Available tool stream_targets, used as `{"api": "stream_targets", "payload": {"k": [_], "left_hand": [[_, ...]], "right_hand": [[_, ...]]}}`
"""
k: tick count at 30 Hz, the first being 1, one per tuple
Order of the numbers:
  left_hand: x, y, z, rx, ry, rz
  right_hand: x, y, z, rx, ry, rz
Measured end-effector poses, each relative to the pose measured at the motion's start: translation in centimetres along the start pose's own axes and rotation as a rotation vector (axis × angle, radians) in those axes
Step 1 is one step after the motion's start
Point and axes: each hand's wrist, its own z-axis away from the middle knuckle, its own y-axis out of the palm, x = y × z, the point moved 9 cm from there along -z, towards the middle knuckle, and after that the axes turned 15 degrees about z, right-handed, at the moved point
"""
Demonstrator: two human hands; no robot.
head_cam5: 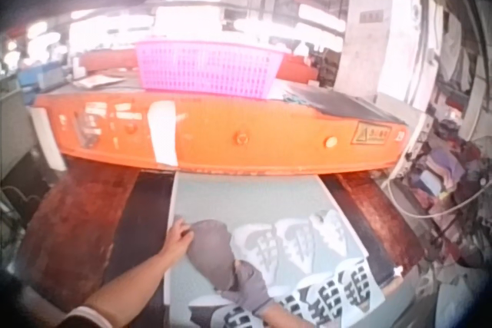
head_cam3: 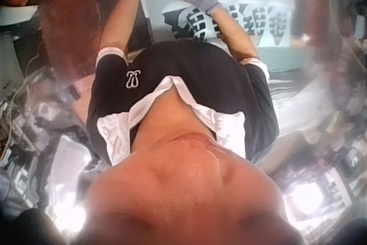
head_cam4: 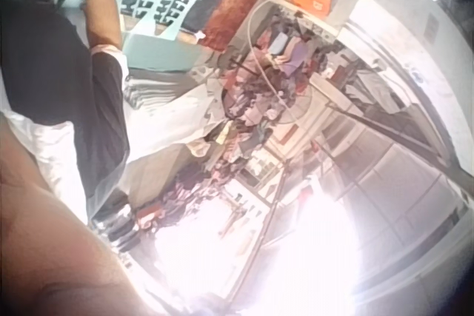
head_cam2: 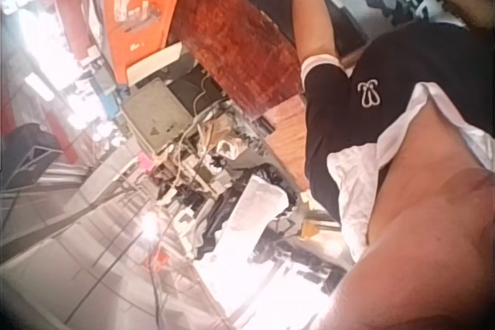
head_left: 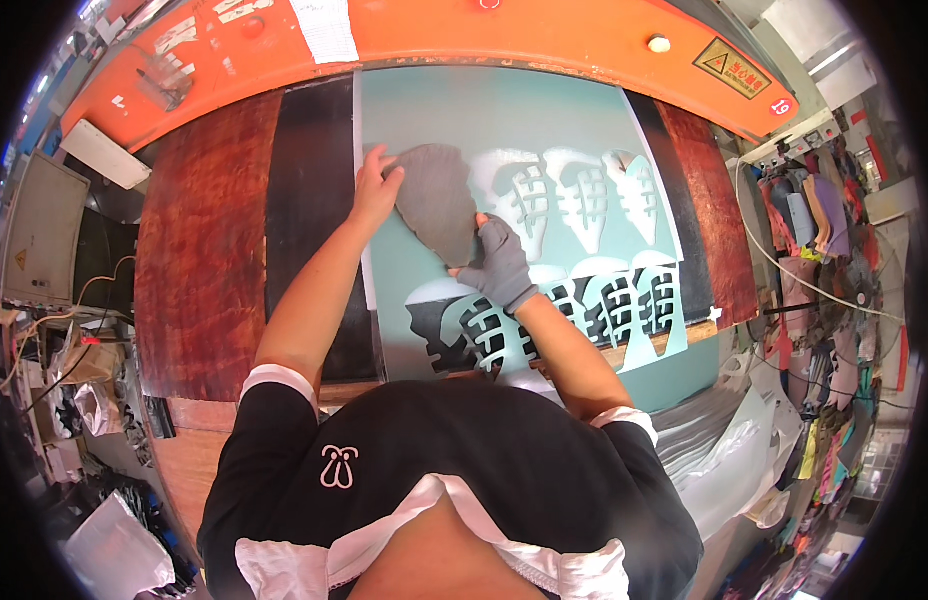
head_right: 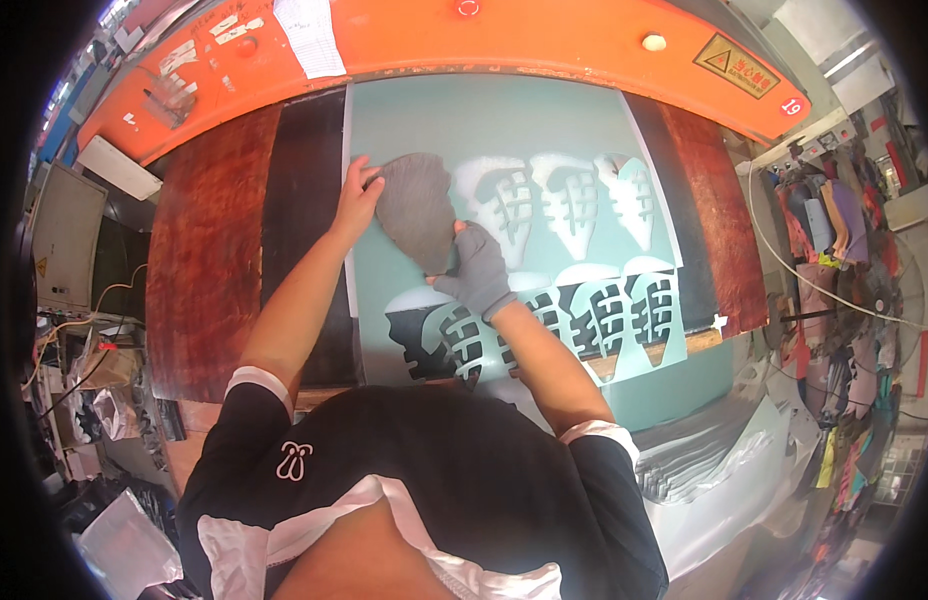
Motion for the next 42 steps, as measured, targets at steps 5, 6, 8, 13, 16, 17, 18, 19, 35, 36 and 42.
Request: {"api": "stream_targets", "payload": {"k": [5, 6, 8, 13, 16, 17, 18, 19, 35, 36, 42], "left_hand": [[-2.0, -1.9, 5.4, 0.026, 0.064, -0.112], [-2.8, -2.7, 7.0, 0.040, 0.132, -0.144], [-3.5, -5.1, 12.1, 0.037, 0.158, -0.252], [-6.3, -8.0, 25.2, 0.067, 0.203, -0.305], [-6.2, -7.1, 29.7, 0.019, 0.085, -0.222], [-6.8, -6.5, 29.9, 0.035, 0.182, -0.341], [-7.5, -5.7, 30.3, 0.053, 0.284, -0.438], [-7.8, -5.0, 30.6, 0.072, 0.358, -0.537], [-2.5, -4.7, 32.0, -0.279, 0.459, -0.738], [-1.9, -4.9, 32.1, -0.298, 0.466, -0.755], [1.1, -5.8, 31.0, -0.346, 0.432, -0.838]], "right_hand": [[-5.8, -4.6, 6.7, -0.030, 0.443, -0.066], [-6.0, -7.2, 8.3, -0.124, 0.405, 0.070], [-6.7, -10.5, 13.2, -0.170, 0.524, 0.173], [-3.6, -13.5, 19.7, -0.221, 0.349, 0.421], [-4.1, -12.7, 19.9, -0.250, 0.325, 0.507], [-5.3, -12.4, 19.9, -0.276, 0.400, 0.416], [-5.1, -12.5, 19.6, -0.312, 0.348, 0.418], [-5.4, -12.4, 19.5, -0.325, 0.349, 0.407], [-13.8, -23.5, 16.2, -0.579, 0.337, -0.022], [-16.1, -26.6, 16.0, -0.672, 0.444, -0.023], [-20.6, -26.9, 16.5, -0.586, 0.357, -0.248]]}}
